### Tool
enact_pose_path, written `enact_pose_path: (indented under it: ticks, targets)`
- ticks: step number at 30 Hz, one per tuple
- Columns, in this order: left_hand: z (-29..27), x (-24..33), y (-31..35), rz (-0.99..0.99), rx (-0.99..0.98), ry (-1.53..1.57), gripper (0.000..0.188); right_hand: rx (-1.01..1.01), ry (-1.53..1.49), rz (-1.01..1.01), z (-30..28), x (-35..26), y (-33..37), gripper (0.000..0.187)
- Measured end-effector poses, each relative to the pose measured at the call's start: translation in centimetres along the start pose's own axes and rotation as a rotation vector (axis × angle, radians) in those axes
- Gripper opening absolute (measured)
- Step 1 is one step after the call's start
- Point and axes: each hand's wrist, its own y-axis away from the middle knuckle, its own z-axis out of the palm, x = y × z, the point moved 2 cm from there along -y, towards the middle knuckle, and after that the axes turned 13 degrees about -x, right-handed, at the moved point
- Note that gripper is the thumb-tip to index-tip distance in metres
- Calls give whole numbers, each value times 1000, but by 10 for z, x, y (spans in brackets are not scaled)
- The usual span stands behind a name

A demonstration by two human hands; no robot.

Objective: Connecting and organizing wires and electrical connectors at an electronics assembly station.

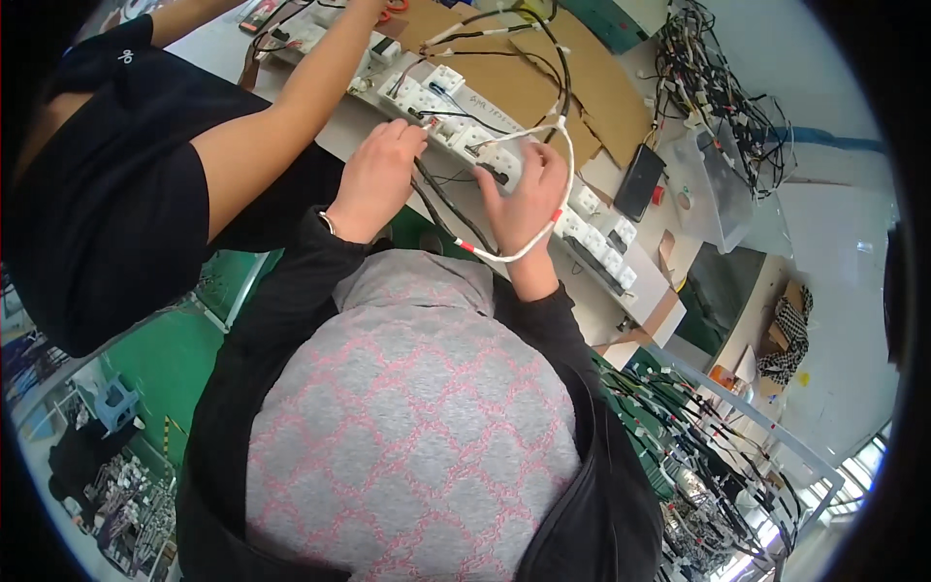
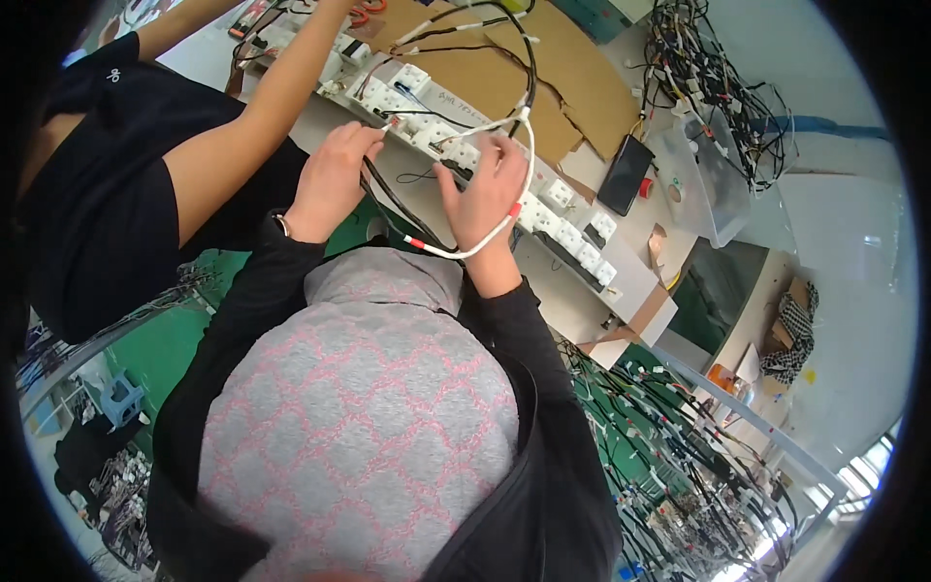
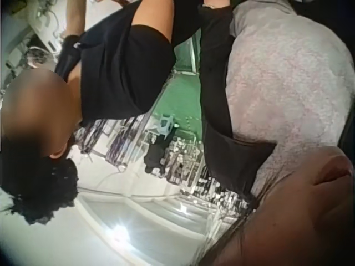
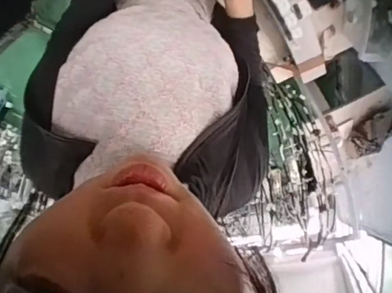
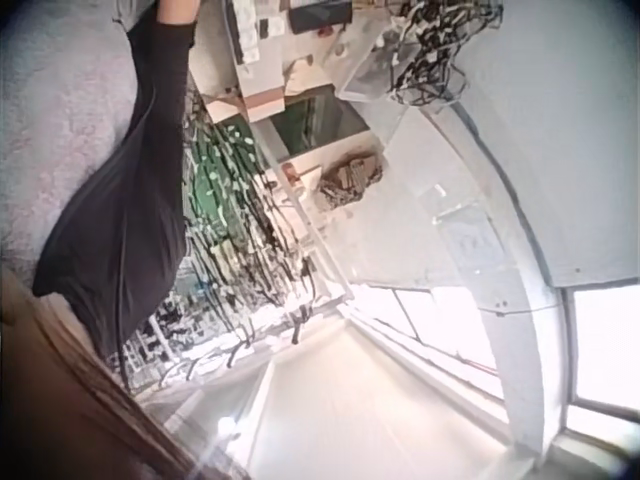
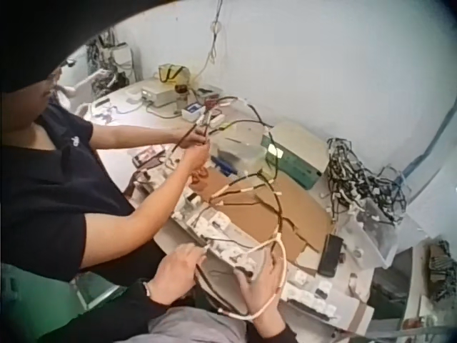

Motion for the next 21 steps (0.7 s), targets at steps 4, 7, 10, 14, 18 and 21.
enact_pose_path:
  ticks: [4, 7, 10, 14, 18, 21]
  targets:
    - [-13, 5, -12, 100, -151, -36, 13, -59, -318, -317, 7, -9, -2, 35]
    - [-15, -1, -17, 213, -220, -66, 16, -155, -439, -470, 36, -19, -26, 30]
    - [-16, 0, -18, 283, -273, -13, 19, -168, -333, -639, 56, -22, -46, 28]
    - [-11, 21, -14, 173, -232, -38, 25, -109, -372, -643, 68, -16, -47, 28]
    - [-1, 27, 1, -40, 21, 74, 32, -70, -384, -391, 69, -29, -34, 28]
    - [12, 19, 5, -192, 93, 128, 23, -28, -385, -332, 71, -30, -26, 25]
